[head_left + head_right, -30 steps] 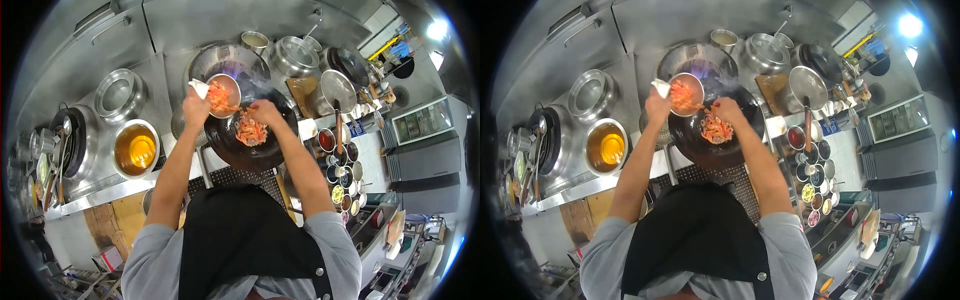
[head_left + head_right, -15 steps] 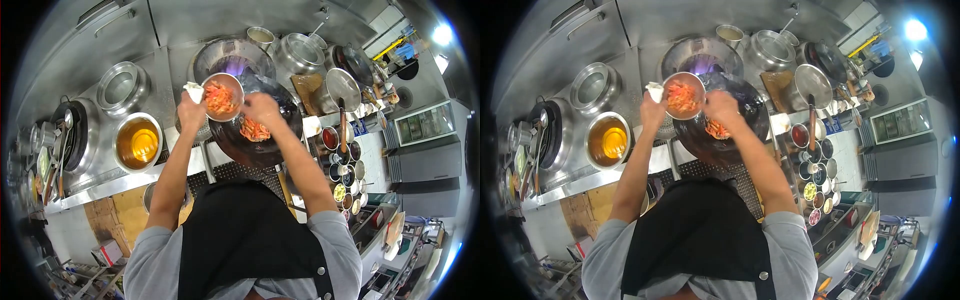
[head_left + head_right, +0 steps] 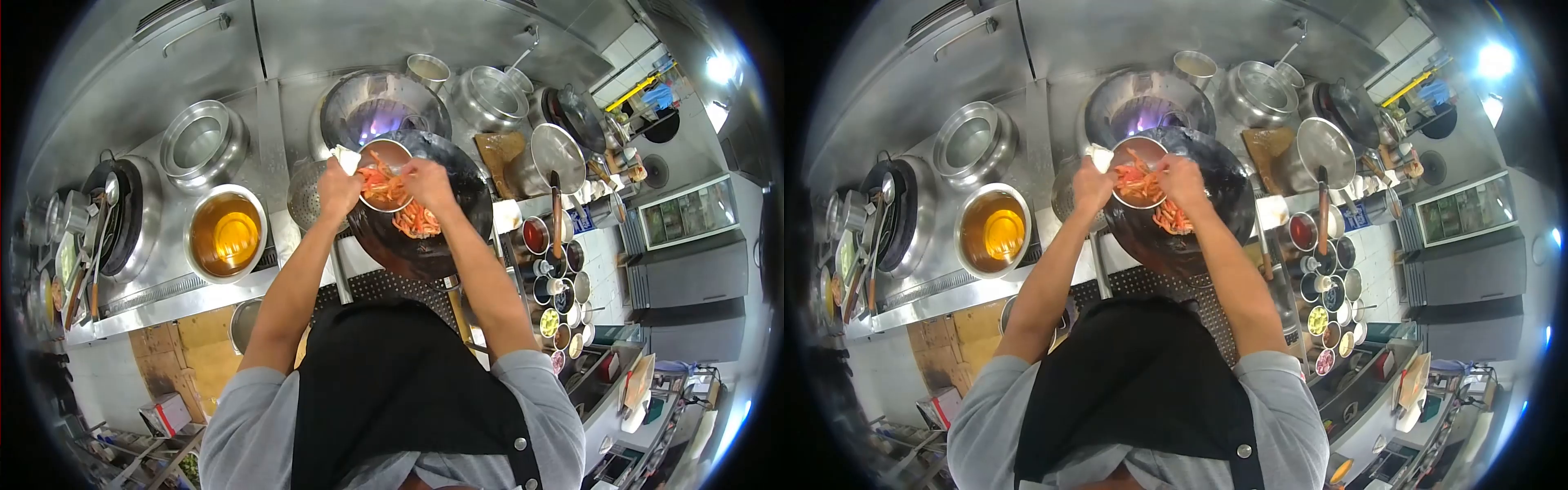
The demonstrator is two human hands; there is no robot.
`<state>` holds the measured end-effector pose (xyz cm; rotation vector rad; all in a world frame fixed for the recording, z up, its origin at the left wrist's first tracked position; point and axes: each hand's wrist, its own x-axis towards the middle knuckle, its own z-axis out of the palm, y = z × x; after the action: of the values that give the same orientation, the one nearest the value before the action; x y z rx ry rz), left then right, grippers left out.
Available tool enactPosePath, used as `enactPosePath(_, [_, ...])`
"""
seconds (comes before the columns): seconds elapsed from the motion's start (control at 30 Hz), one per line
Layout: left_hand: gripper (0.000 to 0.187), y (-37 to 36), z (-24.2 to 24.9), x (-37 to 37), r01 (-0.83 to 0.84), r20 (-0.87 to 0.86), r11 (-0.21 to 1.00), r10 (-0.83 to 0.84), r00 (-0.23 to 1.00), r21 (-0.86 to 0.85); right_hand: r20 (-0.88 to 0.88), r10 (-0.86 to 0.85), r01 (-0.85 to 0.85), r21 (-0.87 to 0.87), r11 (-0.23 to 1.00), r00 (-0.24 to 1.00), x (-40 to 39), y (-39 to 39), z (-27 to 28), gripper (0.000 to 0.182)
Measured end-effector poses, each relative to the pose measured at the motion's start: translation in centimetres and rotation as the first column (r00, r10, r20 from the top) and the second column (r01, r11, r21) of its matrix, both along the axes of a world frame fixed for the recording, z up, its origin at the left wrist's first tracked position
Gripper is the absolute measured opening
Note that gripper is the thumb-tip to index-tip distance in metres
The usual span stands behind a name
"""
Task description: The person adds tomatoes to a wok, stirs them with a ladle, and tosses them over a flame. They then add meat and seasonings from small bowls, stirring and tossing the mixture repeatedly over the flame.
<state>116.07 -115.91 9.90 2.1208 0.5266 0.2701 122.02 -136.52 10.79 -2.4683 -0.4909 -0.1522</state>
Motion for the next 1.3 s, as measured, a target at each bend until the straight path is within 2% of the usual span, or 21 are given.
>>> enactPosePath(0.13, [0.051, 1.7, -1.2, 0.2, -0.021, 0.0, 0.999, 0.021, 1.0, 0.043, -0.111, -0.136, 0.148, 0.116, 0.982, 0.984, -0.4, -3.2, 1.5, 0.021])
enactPosePath(0.2, [0.055, 2.4, -1.7, 0.1, -0.052, 0.053, 0.997, 0.056, 0.997, -0.062, -0.247, -0.176, 0.2, 0.078, 0.977, 0.953, -0.1, -4.7, -0.2, 0.023])
enactPosePath(0.27, [0.055, 3.4, -3.2, 0.2, -0.093, 0.052, 0.94, 0.116, 0.992, -0.329, -0.16, -0.109, 0.092, -0.106, 0.99, 0.981, 0.7, -6.6, -0.9, 0.027])
enactPosePath(0.33, [0.048, 5.2, -3.1, -0.8, 0.055, 0.06, 0.767, -0.022, 0.998, -0.639, -0.091, -0.152, 0.158, 0.053, 0.986, 0.984, 1.8, -8.8, -1.0, 0.027])
enactPosePath(0.37, [0.045, 5.7, -4.3, -0.9, -0.036, 0.033, 0.71, 0.082, 0.996, -0.703, -0.145, -0.192, 0.211, 0.13, 0.969, 0.971, 1.2, -9.3, 0.2, 0.028])
enactPosePath(0.4, [0.045, 5.3, -3.6, -1.5, -0.032, 0.028, 0.711, 0.073, 0.997, -0.702, -0.199, -0.225, 0.265, 0.205, 0.942, 0.954, 0.6, -9.7, 1.5, 0.028])
enactPosePath(0.47, [0.045, 4.6, -2.4, -2.7, -0.078, 0.035, 0.926, 0.097, 0.995, -0.369, -0.18, -0.246, 0.28, 0.199, 0.939, 0.952, 0.0, -11.2, 0.1, 0.029])
enactPosePath(0.53, [0.049, 4.5, -3.3, -2.7, -0.053, -0.028, 0.909, 0.046, 0.999, -0.412, -0.231, -0.196, 0.16, -0.167, 0.973, 0.953, -1.8, -12.3, -1.6, 0.031])
enactPosePath(0.6, [0.053, 3.9, -3.5, -3.2, -0.001, 0.095, 0.901, 0.047, 0.994, -0.433, -0.21, -0.164, 0.129, -0.171, 0.977, 0.964, -3.5, -12.3, -2.5, 0.034])
enactPosePath(0.67, [0.053, 3.3, -3.5, -3.5, 0.02, 0.095, 0.868, 0.031, 0.995, -0.496, -0.624, -0.14, 0.287, 0.141, 0.948, 0.769, -5.2, -11.3, -1.6, 0.039])
enactPosePath(0.7, [0.052, 2.6, -3.2, -3.7, 0.052, 0.103, 0.826, 0.007, 0.995, -0.561, -0.63, -0.142, 0.291, 0.14, 0.946, 0.764, -6.1, -10.6, -1.2, 0.039])
enactPosePath(0.73, [0.051, 1.8, -3.0, -3.9, 0.088, 0.113, 0.777, -0.021, 0.993, -0.624, -0.657, -0.027, 0.281, 0.284, 0.917, 0.754, -7.0, -9.6, -1.1, 0.041])
enactPosePath(0.77, [0.048, 1.2, -2.4, -4.2, 0.105, 0.077, 0.759, -0.073, 0.994, -0.642, -0.662, 0.086, 0.277, 0.423, 0.863, 0.744, -7.9, -8.7, -0.6, 0.043])
enactPosePath(0.87, [0.048, -1.7, -0.9, -5.9, 0.151, 0.042, 0.748, -0.162, 0.986, -0.646, -0.588, 0.04, 0.322, 0.498, 0.805, 0.808, -10.7, -6.9, 1.7, 0.039])
enactPosePath(0.9, [0.048, -2.9, -1.2, -6.7, 0.197, 0.114, 0.717, -0.163, 0.98, -0.669, -0.592, 0.029, 0.34, 0.5, 0.796, 0.805, -11.6, -7.9, 1.0, 0.039])
enactPosePath(0.97, [0.048, -5.6, -2.0, -8.6, 0.274, 0.177, 0.715, -0.209, 0.962, -0.643, -0.297, -0.211, 0.299, 0.294, 0.908, 0.931, -13.1, -10.4, -1.2, 0.031])
enactPosePath(1.0, [0.048, -6.9, -1.6, -9.7, 0.338, 0.244, 0.711, -0.235, 0.941, -0.617, -0.289, -0.222, 0.31, 0.308, 0.9, 0.931, -14.1, -11.8, -1.9, 0.031])
enactPosePath(1.07, [0.051, -9.5, 0.0, -12.8, 0.37, 0.167, 0.699, -0.343, 0.924, -0.613, -0.427, -0.263, 0.451, 0.433, 0.781, 0.865, -18.0, -15.4, -2.9, 0.023])
enactPosePath(1.2, [0.048, -14.3, -1.6, -19.3, 0.569, 0.102, 0.557, -0.655, 0.749, -0.605, -0.478, -0.306, 0.544, 0.51, 0.667, 0.824, -29.7, -23.1, -3.1, 0.017])
enactPosePath(1.27, [0.044, -16.7, -3.2, -23.6, 0.723, 0.052, 0.573, -0.769, 0.638, -0.386, -0.634, -0.27, 0.673, 0.568, 0.473, 0.724, -37.4, -26.9, -4.2, 0.015])
enactPosePath(1.3, [0.041, -17.7, -3.6, -25.3, 0.824, 0.001, 0.545, -0.834, 0.552, -0.156, -0.676, -0.292, 0.727, 0.548, 0.415, 0.676, -41.9, -29.6, -5.9, 0.014])
